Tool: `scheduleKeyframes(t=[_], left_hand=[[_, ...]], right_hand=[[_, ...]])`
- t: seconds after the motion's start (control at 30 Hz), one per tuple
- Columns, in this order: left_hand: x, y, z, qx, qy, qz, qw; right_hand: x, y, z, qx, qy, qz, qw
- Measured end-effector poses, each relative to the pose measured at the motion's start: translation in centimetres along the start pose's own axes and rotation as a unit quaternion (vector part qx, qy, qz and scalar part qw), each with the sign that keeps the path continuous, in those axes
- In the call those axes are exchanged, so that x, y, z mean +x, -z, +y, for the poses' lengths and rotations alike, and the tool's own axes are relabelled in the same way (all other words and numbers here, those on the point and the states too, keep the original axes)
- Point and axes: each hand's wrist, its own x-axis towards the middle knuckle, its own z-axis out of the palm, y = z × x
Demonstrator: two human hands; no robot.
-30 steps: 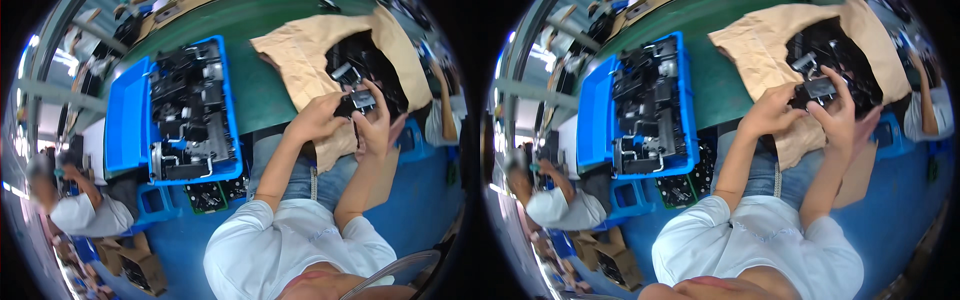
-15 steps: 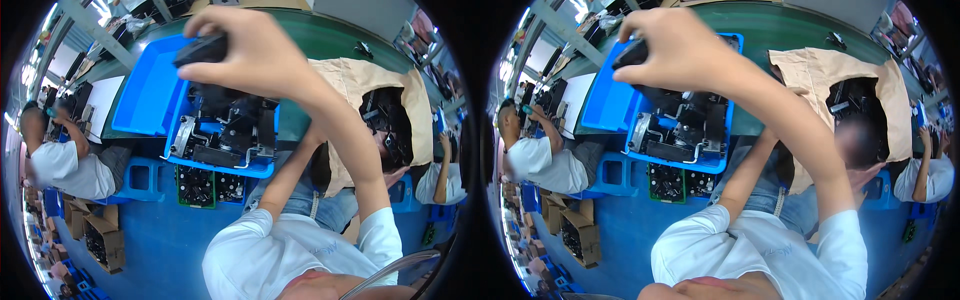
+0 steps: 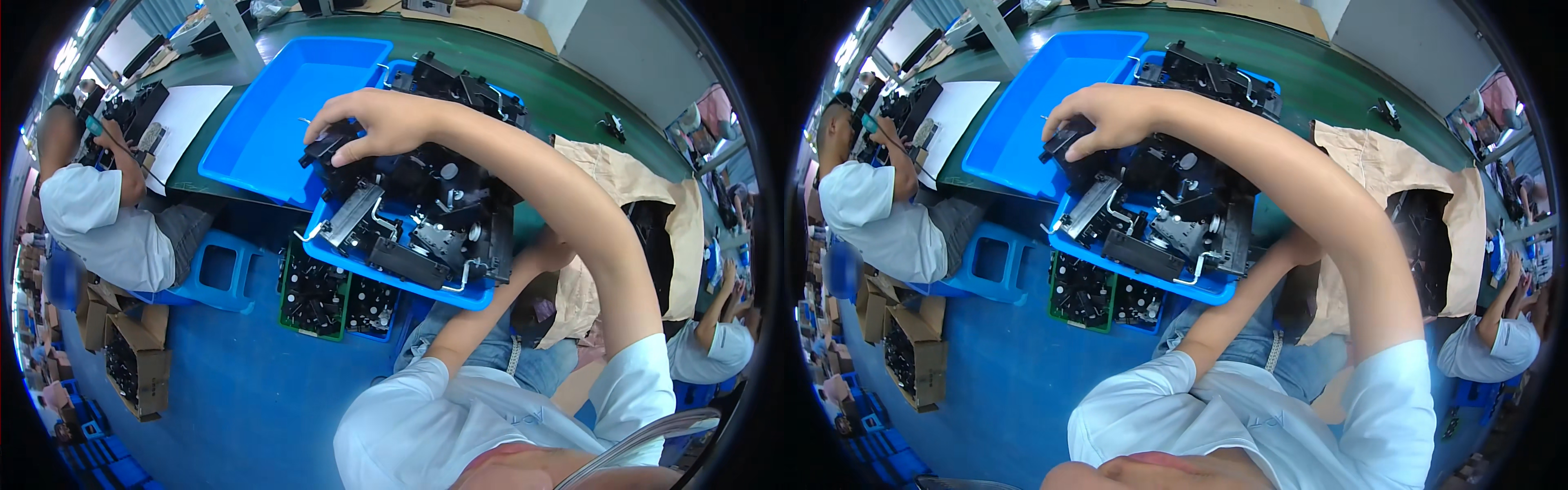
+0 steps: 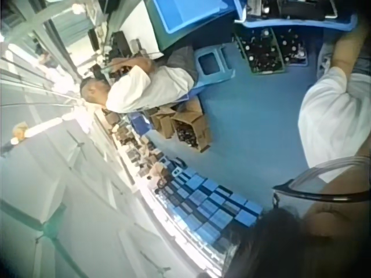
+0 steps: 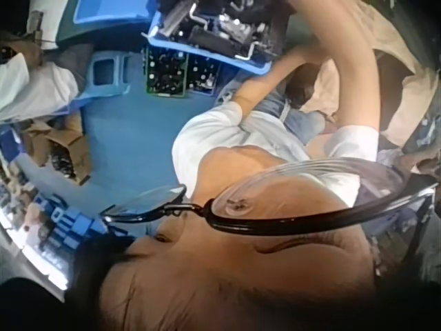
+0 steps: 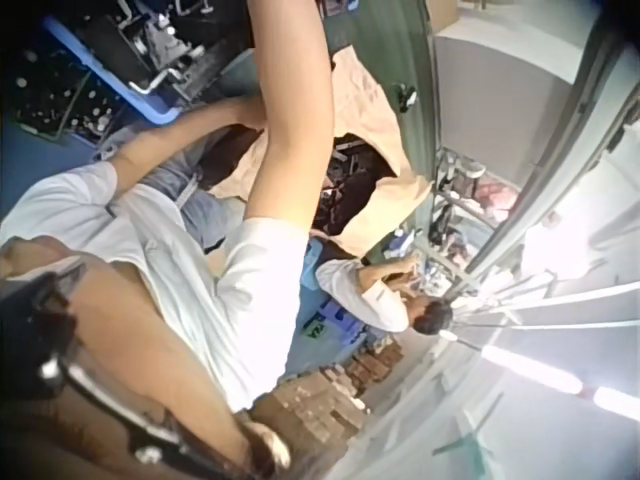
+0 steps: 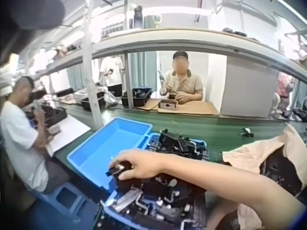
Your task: Assembling mechanical parts on a factory production line.
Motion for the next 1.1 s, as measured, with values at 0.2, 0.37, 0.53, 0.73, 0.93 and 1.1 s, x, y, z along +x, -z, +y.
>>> scheduleKeyframes(t=[0.2,0.37,0.53,0.73,0.93,1.1], left_hand=[[1.8,4.8,2.7,-0.097,0.109,-0.022,0.989],[2.4,5.9,4.2,-0.154,0.11,0.032,0.981],[1.1,5.0,1.2,-0.044,0.064,0.036,0.996],[2.2,4.1,2.1,-0.035,0.026,0.06,0.997],[3.2,7.3,5.1,-0.027,0.124,0.091,0.988],[4.1,6.5,4.4,0.061,0.04,0.111,0.991]], right_hand=[[-1.0,2.9,0.9,-0.253,-0.143,-0.128,0.948],[-2.4,3.1,0.6,-0.31,-0.146,-0.114,0.932],[-2.3,2.0,-0.1,-0.215,-0.114,-0.125,0.962],[-4.9,2.7,-0.2,-0.229,-0.098,-0.095,0.964],[-13.4,13.6,3.5,-0.222,-0.119,0.154,0.955],[-30.7,20.7,14.7,-0.345,-0.448,0.166,0.808]])
